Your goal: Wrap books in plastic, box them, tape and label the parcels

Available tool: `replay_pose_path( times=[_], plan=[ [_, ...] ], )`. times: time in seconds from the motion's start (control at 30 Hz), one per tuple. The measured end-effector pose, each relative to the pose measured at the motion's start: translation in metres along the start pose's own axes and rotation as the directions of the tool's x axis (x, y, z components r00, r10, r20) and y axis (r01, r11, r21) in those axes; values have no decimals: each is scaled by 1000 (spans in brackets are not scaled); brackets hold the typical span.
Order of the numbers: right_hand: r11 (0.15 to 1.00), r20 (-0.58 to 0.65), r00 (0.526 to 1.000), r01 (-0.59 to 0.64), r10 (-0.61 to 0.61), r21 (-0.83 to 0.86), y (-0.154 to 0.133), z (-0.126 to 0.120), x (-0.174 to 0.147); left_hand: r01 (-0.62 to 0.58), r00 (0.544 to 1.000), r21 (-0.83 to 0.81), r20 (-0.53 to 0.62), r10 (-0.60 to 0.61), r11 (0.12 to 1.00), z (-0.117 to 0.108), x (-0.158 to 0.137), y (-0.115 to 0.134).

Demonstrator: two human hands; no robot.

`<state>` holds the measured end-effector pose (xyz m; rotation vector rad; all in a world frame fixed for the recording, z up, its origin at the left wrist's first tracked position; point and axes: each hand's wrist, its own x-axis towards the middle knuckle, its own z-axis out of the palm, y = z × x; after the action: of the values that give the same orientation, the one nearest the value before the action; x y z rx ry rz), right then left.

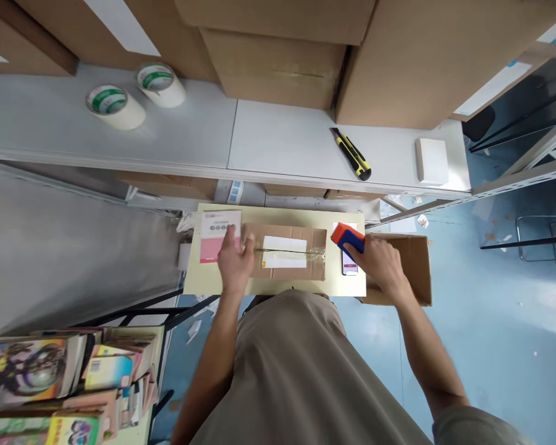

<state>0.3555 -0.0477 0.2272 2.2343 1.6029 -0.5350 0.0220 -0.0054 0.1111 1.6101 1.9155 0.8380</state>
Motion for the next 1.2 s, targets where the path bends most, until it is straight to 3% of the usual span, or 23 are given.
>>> replay_pose_path(
  times=[0.1, 0.2, 0.23, 0.3, 0.37, 0.53, 0.63, 0.77, 0.9, 1.03, 1.1, 1.2],
  plan=[
    [995, -189, 982, 45, -28, 88, -17, -39, -7, -284, 959, -168, -66, 277, 944, -1, -4, 59],
    [974, -398, 911, 177, -109, 138, -50, -68, 0, -581, 809, -253, -69, 584, 774, -1, -2, 117],
    [963, -458, 877, 230, -143, 140, -63, -75, 6, -635, 764, -271, -82, 640, 723, 0, 2, 132],
    [941, -545, 813, 318, -207, 117, -89, -86, 24, -682, 724, -277, -124, 679, 677, 1, 16, 149],
    [930, -579, 777, 359, -250, 81, -113, -96, 46, -679, 731, -269, -155, 665, 683, 5, 39, 153],
    [928, -577, 772, 367, -266, 63, -158, -113, 86, -607, 787, -273, -74, 613, 746, 16, 91, 135],
    [926, -575, 773, 372, -269, 66, -176, -114, 97, -577, 800, -274, 0, 601, 769, 17, 100, 123],
    [923, -563, 779, 378, -276, 70, -188, -109, 104, -530, 821, -294, 57, 568, 796, 8, 89, 107],
    [925, -557, 787, 370, -265, 83, -171, -79, 91, -407, 889, -291, 91, 448, 866, -5, 69, 57],
    [902, -637, 762, 350, -117, 252, -127, 2, 50, -48, 979, -244, 181, 94, 969, -16, 35, -22],
    [887, -560, 828, 277, -24, 370, -108, 52, 26, 115, 965, -215, 255, -58, 970, -20, 13, -51],
    [841, -311, 946, 92, 94, 533, -95, 115, -6, 193, 926, -175, 357, -120, 965, -21, -14, -63]
  ],
)
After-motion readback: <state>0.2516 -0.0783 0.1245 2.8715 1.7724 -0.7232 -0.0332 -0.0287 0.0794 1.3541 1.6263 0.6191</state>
